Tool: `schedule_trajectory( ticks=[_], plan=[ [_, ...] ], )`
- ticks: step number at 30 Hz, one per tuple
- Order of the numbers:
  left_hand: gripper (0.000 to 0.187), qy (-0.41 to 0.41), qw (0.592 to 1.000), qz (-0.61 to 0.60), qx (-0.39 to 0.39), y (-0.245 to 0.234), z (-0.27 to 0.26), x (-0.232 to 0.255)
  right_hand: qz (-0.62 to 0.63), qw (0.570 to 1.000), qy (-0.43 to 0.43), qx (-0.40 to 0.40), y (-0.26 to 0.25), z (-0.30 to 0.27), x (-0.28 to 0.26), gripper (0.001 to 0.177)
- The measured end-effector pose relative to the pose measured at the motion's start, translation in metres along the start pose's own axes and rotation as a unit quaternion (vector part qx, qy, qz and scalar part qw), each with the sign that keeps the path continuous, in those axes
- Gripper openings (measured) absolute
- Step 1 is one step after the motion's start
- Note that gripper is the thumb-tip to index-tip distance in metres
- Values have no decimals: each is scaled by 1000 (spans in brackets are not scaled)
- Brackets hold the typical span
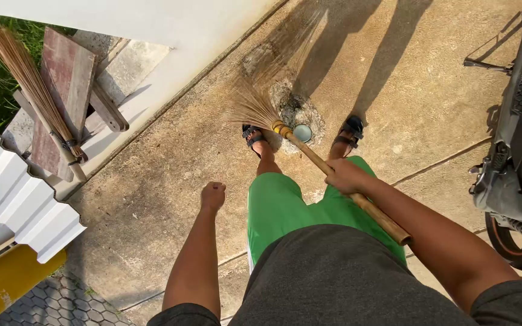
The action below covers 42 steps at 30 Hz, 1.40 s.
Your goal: Sweeping a concrete driveway area and moving items like corrugated sheets and wood scraps to tidy the space.
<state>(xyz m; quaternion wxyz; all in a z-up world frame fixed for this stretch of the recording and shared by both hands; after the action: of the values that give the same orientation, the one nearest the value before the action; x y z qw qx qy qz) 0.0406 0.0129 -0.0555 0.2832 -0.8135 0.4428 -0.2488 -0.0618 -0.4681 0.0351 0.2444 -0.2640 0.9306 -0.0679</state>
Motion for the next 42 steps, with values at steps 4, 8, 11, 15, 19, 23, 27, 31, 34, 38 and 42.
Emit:
schedule_trajectory(
  ticks=[4,8,11,15,19,23,27,31,34,38,42],
  plan=[
    [29,99,994,-24,-23,84,-43,75,148,982,41,-107,-71,-113,5,47],
    [34,158,982,36,-93,110,-143,193,224,971,83,-2,-128,-157,102,66],
    [33,256,958,-14,-128,112,-178,263,297,939,106,133,-180,-129,176,65],
    [32,249,965,12,-79,110,-156,272,137,930,180,290,-228,-53,256,55],
    [34,219,975,32,-20,78,-161,256,85,952,258,138,-180,-29,236,48],
    [37,149,987,58,-22,99,-136,166,69,989,131,-26,-69,-115,207,43],
    [36,106,992,63,-31,120,-130,96,106,993,26,37,-68,-174,195,53],
    [34,113,988,95,-56,135,-136,76,145,960,160,179,-150,-165,193,55],
    [35,130,984,90,-87,131,-142,95,131,934,192,271,-182,-88,225,55],
    [36,156,980,79,-96,115,-131,118,118,934,248,228,-79,-32,213,49],
    [38,213,972,56,-83,109,-90,110,72,992,97,26,69,-61,150,44]
  ],
)
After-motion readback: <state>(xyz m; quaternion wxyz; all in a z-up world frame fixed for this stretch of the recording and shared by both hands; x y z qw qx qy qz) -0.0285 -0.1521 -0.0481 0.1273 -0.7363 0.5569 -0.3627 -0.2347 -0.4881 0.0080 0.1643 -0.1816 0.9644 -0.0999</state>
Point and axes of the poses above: each hand's wrist, its own z-axis towards the middle knuckle, its own y-axis out of the palm, x = y × z, the point moved 7 cm from there along z, towards the middle knuckle, and after that the axes turned 7 degrees about x, right-handed, at the moved point
